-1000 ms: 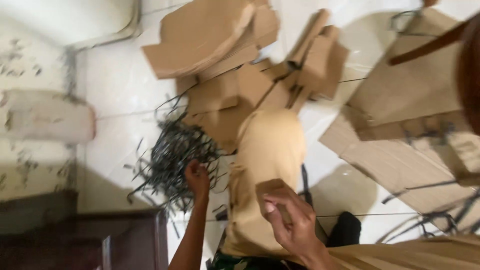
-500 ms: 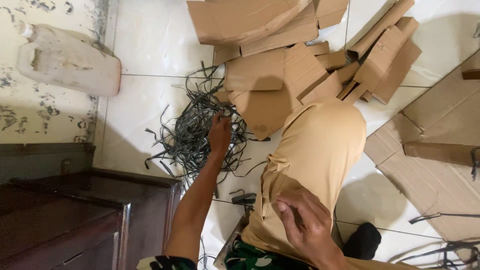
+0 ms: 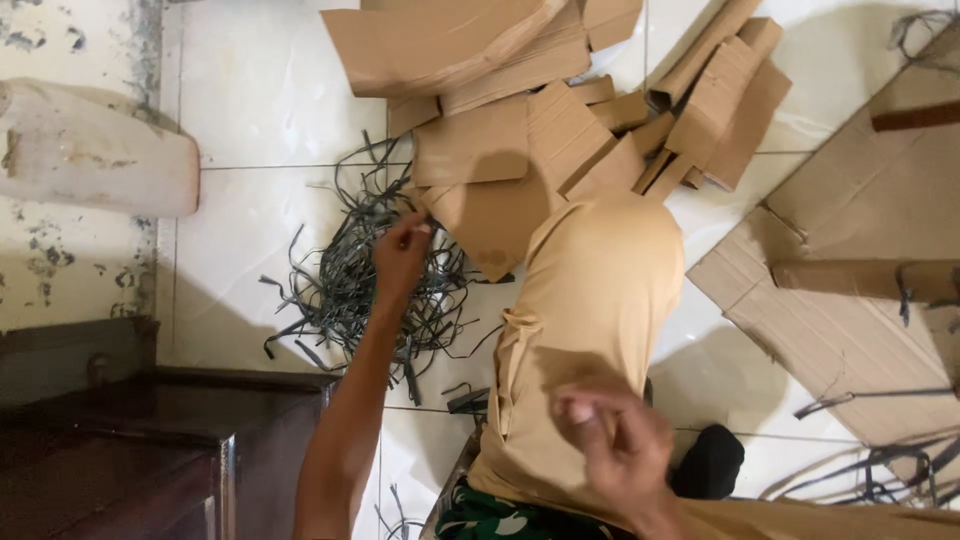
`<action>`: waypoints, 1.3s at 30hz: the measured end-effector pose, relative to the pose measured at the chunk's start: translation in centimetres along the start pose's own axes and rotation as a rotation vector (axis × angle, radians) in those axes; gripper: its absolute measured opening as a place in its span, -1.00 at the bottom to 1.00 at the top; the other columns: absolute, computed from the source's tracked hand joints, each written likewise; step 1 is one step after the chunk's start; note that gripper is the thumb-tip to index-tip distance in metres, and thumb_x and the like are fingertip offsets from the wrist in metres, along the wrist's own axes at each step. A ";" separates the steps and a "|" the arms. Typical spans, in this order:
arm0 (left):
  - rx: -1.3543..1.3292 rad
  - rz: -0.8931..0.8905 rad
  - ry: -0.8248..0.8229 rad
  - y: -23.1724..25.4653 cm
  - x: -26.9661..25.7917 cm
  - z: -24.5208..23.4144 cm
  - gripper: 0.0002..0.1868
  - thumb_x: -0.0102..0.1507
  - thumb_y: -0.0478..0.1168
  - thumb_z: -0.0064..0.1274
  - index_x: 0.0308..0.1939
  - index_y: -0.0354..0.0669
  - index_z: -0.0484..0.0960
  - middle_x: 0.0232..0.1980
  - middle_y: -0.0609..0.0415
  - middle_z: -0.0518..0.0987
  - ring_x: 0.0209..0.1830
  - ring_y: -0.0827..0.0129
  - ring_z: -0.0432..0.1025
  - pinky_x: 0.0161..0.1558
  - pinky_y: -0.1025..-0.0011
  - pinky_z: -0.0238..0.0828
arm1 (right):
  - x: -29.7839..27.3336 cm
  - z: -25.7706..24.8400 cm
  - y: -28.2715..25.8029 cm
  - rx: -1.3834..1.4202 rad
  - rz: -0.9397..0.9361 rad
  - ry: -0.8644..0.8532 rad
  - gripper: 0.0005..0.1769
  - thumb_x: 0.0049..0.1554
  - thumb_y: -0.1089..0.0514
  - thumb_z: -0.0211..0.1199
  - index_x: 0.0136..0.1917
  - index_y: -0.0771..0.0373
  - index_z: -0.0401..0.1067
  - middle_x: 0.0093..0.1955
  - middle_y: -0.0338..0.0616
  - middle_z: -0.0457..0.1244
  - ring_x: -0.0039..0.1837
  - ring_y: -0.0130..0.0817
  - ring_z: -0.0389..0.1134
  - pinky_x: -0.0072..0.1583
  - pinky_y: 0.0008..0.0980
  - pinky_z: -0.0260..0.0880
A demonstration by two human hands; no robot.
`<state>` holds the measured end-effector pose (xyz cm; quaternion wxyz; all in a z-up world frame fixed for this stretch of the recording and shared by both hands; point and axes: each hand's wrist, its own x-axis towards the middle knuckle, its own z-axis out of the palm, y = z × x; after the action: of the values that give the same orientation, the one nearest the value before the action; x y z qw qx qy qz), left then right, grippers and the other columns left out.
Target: Wrapping a wooden chair leg with cardboard and securing it with plastic straps
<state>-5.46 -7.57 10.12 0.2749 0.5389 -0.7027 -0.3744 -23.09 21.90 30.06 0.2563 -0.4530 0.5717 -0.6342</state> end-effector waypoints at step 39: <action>0.219 0.824 -1.104 29.7 -9.9 41.6 -0.16 0.22 -0.58 -0.01 0.58 -0.11 0.19 0.64 -0.22 0.10 0.30 -0.29 0.43 0.20 -0.29 0.46 | -4.1 -36.6 33.1 -0.691 0.725 0.837 -0.94 -0.01 0.32 0.26 -0.29 0.24 0.52 -0.39 0.06 0.34 -0.29 0.02 0.41 -0.28 -0.02 0.30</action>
<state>-52.01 15.59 11.07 -0.0589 -0.0164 -0.9206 -0.3858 -59.33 36.23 -0.40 0.0490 -0.0024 0.9107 -0.4101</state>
